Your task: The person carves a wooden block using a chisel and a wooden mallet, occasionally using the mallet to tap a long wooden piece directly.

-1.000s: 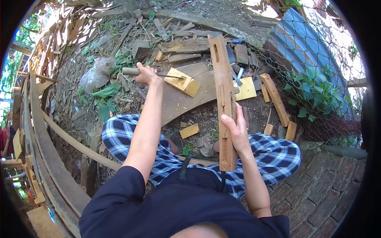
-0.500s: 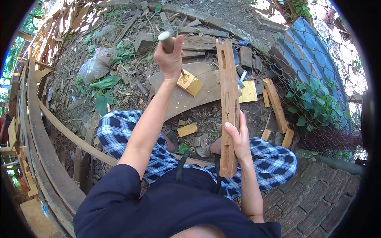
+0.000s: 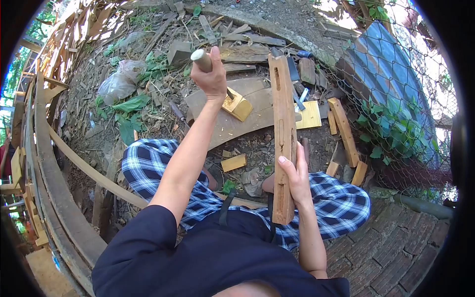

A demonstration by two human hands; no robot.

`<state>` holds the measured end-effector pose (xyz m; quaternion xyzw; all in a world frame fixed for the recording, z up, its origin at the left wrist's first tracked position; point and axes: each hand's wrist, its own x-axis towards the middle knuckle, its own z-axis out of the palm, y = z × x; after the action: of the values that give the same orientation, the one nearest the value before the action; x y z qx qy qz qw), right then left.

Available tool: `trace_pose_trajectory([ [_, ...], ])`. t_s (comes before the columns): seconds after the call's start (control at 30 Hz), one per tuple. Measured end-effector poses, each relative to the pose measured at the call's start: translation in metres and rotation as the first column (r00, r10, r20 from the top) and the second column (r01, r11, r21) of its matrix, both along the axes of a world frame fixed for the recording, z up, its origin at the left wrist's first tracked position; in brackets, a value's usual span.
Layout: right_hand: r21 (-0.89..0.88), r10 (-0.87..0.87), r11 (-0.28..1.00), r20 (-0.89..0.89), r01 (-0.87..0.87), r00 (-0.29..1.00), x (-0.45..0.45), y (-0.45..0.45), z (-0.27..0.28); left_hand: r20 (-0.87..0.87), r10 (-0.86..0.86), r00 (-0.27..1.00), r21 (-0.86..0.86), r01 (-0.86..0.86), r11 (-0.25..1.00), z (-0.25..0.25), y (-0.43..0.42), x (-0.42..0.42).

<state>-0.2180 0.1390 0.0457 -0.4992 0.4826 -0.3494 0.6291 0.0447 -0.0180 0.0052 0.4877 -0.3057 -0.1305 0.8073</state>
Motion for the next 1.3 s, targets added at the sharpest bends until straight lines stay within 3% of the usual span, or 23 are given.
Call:
trace_pose_trajectory([
  [0.2,-0.003,-0.002,1.000,-0.026,0.002,1.000,0.001,-0.001,0.001,0.151,0.066,0.986,-0.034,-0.061,0.998,-0.011,-0.007,-0.002],
  [0.33,-0.007,0.006,1.000,-0.006,-0.006,1.000,0.006,-0.005,-0.002,0.049,0.064,0.997,-0.050,-0.061,0.997,-0.009,-0.003,0.000],
  [0.4,-0.013,0.005,1.000,-0.009,-0.005,1.000,0.009,-0.007,0.001,0.084,0.022,0.996,0.064,-0.028,0.998,-0.008,0.002,-0.002],
  [0.43,-0.059,0.009,0.998,-0.027,-0.011,1.000,0.010,-0.009,0.004,0.084,0.024,0.996,0.060,-0.029,0.998,-0.006,0.004,-0.006],
  [0.5,-0.111,0.013,0.994,-0.048,-0.019,0.999,0.012,-0.015,0.014,0.287,0.011,0.958,0.118,-0.047,0.992,-0.001,0.004,-0.019],
  [0.6,-0.287,-0.057,0.957,-0.064,0.036,0.996,0.012,-0.024,0.045,0.302,0.038,0.953,0.093,-0.069,0.993,0.001,-0.003,-0.032],
  [0.73,-0.426,-0.106,0.893,0.110,0.143,0.988,0.013,-0.024,0.092,0.329,0.054,0.943,0.084,-0.086,0.993,0.003,-0.004,-0.038],
  [0.8,-0.606,-0.177,0.760,0.151,0.232,0.973,0.016,-0.021,0.097,0.344,0.046,0.938,0.105,-0.087,0.991,0.003,-0.001,-0.040],
  [0.83,-0.607,-0.179,0.759,0.152,0.234,0.972,0.017,-0.023,0.099,0.345,0.045,0.938,0.103,-0.085,0.991,0.004,0.001,-0.041],
  [0.87,-0.489,-0.062,0.868,-0.273,-0.082,0.960,0.019,-0.026,0.101,0.409,0.063,0.910,0.095,-0.111,0.989,0.004,0.005,-0.042],
  [0.9,-0.243,0.111,0.912,-0.628,-0.329,0.771,0.018,-0.028,0.103,0.471,0.084,0.878,0.079,-0.137,0.987,0.005,0.006,-0.043],
  [0.97,-0.286,0.109,0.900,-0.584,-0.330,0.805,0.009,-0.027,0.086,0.286,0.080,0.955,-0.041,-0.071,0.997,-0.006,-0.002,-0.032],
  [1.0,-0.330,0.127,0.877,-0.543,-0.350,0.830,0.011,-0.033,0.086,0.239,0.062,0.969,0.034,-0.072,0.997,-0.005,-0.003,-0.027],
  [1.03,-0.316,0.137,0.880,-0.544,-0.353,0.828,0.010,-0.029,0.088,0.236,0.061,0.970,0.048,-0.075,0.996,-0.008,0.001,-0.028],
  [1.1,-0.448,0.051,0.873,-0.305,-0.191,0.951,0.011,-0.023,0.107,0.342,0.016,0.940,0.096,-0.052,0.994,-0.008,0.004,-0.032],
  [1.17,-0.684,-0.054,0.728,-0.131,-0.051,0.990,0.014,-0.022,0.122,0.354,0.027,0.935,0.054,-0.049,0.997,0.007,0.011,-0.049],
  [1.23,-0.739,-0.133,0.669,-0.018,0.076,0.991,0.021,-0.020,0.114,0.390,0.000,0.921,0.051,-0.022,0.998,0.004,0.010,-0.055],
  [1.3,-0.534,-0.048,0.806,-0.492,-0.258,0.869,0.016,-0.020,0.104,0.440,-0.028,0.898,0.045,0.009,0.999,-0.003,0.013,-0.051],
])
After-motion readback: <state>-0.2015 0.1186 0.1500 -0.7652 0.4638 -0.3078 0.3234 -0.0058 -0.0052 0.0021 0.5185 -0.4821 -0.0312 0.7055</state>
